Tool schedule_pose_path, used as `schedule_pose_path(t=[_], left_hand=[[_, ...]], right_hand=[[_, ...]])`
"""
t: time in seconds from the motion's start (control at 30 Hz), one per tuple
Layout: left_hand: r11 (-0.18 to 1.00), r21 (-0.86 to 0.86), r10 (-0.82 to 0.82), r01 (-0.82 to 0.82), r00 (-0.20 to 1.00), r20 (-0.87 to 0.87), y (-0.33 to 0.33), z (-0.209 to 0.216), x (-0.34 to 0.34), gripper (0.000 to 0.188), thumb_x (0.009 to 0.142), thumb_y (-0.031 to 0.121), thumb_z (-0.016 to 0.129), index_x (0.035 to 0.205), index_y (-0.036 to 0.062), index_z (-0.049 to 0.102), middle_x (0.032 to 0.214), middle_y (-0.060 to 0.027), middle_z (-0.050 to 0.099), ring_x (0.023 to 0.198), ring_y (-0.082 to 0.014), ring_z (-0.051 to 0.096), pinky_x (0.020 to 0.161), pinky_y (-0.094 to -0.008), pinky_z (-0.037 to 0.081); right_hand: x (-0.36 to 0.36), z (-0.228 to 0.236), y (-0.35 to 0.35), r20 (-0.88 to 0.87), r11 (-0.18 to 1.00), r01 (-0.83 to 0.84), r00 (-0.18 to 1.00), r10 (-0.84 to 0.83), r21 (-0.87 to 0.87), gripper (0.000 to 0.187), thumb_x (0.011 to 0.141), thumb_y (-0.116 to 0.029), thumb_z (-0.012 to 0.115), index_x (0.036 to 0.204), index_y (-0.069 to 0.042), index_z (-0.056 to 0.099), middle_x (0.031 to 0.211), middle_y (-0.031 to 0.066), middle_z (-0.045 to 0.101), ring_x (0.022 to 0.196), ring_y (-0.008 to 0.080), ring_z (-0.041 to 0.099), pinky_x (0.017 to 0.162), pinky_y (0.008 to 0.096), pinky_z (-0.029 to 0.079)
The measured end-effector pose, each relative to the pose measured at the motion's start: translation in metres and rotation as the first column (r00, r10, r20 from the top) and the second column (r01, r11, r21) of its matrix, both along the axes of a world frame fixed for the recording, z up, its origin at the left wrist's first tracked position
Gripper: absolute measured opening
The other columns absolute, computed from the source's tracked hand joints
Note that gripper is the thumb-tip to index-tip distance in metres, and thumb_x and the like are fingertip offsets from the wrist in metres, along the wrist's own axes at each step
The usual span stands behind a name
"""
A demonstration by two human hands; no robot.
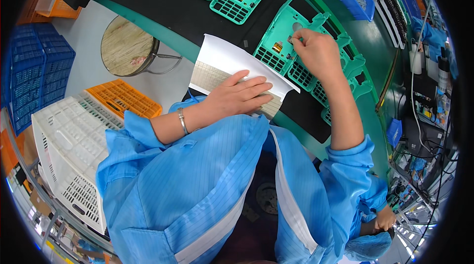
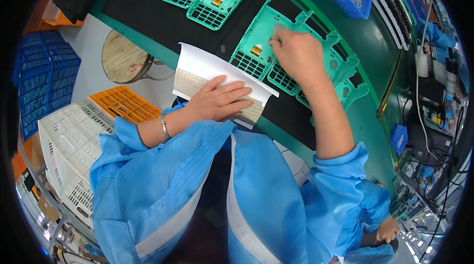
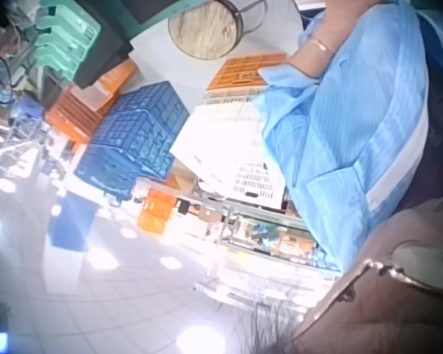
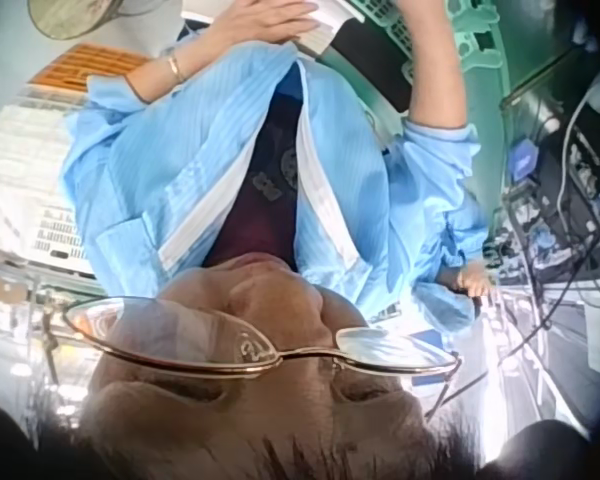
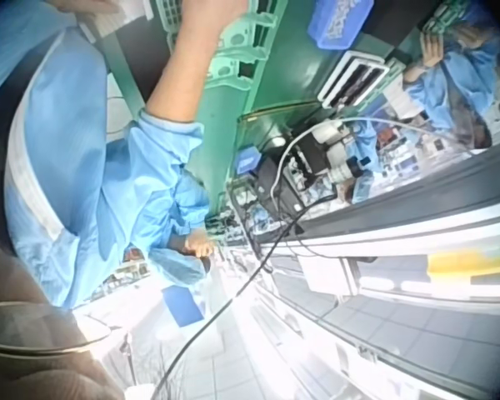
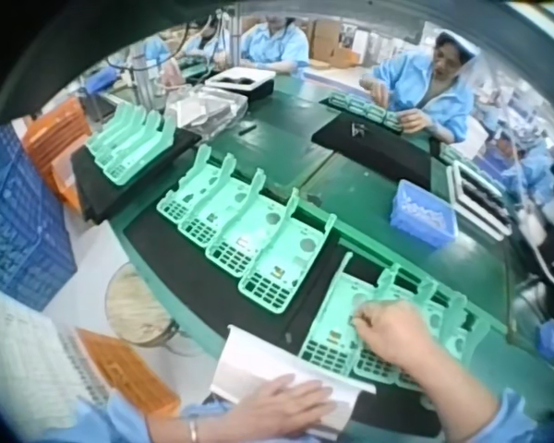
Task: Assembling electronic device housings by inserting small metal components and applying labels.
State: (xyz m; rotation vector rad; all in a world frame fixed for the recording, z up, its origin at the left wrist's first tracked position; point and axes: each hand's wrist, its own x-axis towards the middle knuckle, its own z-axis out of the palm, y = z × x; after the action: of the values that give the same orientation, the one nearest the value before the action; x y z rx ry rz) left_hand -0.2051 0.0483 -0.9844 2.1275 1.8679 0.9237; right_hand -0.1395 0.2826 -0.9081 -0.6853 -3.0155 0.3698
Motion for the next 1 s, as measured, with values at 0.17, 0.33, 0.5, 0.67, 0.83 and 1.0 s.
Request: schedule_pose_path(t=[0.17, 0.33, 0.5, 0.67, 0.83, 1.0], left_hand=[[0.991, -0.107, -0.068, 0.080, 0.991, 0.112, 0.000, 0.012, -0.009, 0.042, 0.082, 0.018, 0.061, 0.123, 0.0140, 0.055, 0.135, -0.0082, 0.048, 0.129, -0.0213, 0.041, 0.110, -0.0436, 0.023], [0.919, 0.221, 0.321, -0.326, 0.945, 0.059, -0.009, 0.008, -0.028, 0.052, 0.076, 0.008, 0.066, 0.126, 0.0122, 0.052, 0.134, -0.0131, 0.047, 0.128, -0.0287, 0.042, 0.107, -0.0504, 0.023], [0.766, -0.020, 0.640, -0.642, 0.760, 0.115, -0.006, 0.018, -0.054, 0.068, 0.076, 0.015, 0.070, 0.135, 0.0014, 0.037, 0.136, -0.0195, 0.042, 0.127, -0.0324, 0.039, 0.108, -0.0471, 0.024], [0.766, -0.063, 0.639, -0.640, 0.746, 0.185, -0.007, 0.019, -0.054, 0.066, 0.078, 0.018, 0.070, 0.135, 0.0042, 0.040, 0.122, -0.0117, 0.054, 0.124, -0.0300, 0.042, 0.109, -0.0479, 0.019], [0.782, -0.238, 0.561, -0.575, 0.484, 0.672, -0.019, 0.021, -0.062, 0.035, 0.079, 0.005, 0.066, 0.113, 0.0050, 0.059, 0.088, -0.0042, 0.061, 0.087, -0.0188, 0.057, 0.085, -0.0308, 0.045], [0.897, -0.199, 0.417, -0.395, 0.605, 0.678, -0.033, 0.038, -0.071, 0.012, 0.088, 0.006, 0.060, 0.099, 0.0022, 0.061, 0.098, -0.0037, 0.060, 0.089, -0.0121, 0.056, 0.079, -0.0246, 0.045]], right_hand=[[0.003, -0.002, -0.002, -0.011, 0.997, -0.008, 1.000, 0.009, 0.077, 0.012, 0.083, -0.020, 0.058, 0.083, -0.008, 0.063, 0.073, 0.0105, 0.065, 0.065, 0.0309, 0.063, 0.058, 0.0415, 0.050], [0.065, 0.021, 0.001, -0.325, 0.933, 0.305, 0.877, -0.354, -0.192, 0.020, 0.086, -0.016, 0.062, 0.104, -0.009, 0.067, 0.088, 0.0093, 0.068, 0.074, 0.0184, 0.065, 0.065, 0.0305, 0.051], [0.219, 0.000, 0.055, -0.426, 0.559, 0.653, 0.372, -0.824, -0.511, 0.027, 0.088, -0.013, 0.062, 0.110, 0.001, 0.063, 0.099, 0.0059, 0.065, 0.076, 0.0102, 0.062, 0.065, 0.0223, 0.050], [0.232, -0.023, 0.040, -0.073, 0.265, 0.648, 0.307, -0.949, -0.714, 0.041, 0.088, -0.016, 0.061, 0.125, 0.000, 0.054, 0.092, 0.0046, 0.063, 0.071, 0.0091, 0.058, 0.060, 0.0217, 0.049], [0.240, -0.050, 0.054, -0.099, 0.166, 0.380, 0.189, -0.977, -0.910, 0.046, 0.088, -0.018, 0.062, 0.126, 0.007, 0.051, 0.078, -0.0021, 0.058, 0.059, 0.0034, 0.046, 0.049, 0.0182, 0.032], [0.277, -0.050, 0.054, -0.063, 0.135, 0.358, 0.205, -0.977, -0.924, 0.039, 0.086, -0.014, 0.063, 0.121, 0.003, 0.057, 0.079, -0.0021, 0.062, 0.058, 0.0033, 0.048, 0.048, 0.0176, 0.032]])
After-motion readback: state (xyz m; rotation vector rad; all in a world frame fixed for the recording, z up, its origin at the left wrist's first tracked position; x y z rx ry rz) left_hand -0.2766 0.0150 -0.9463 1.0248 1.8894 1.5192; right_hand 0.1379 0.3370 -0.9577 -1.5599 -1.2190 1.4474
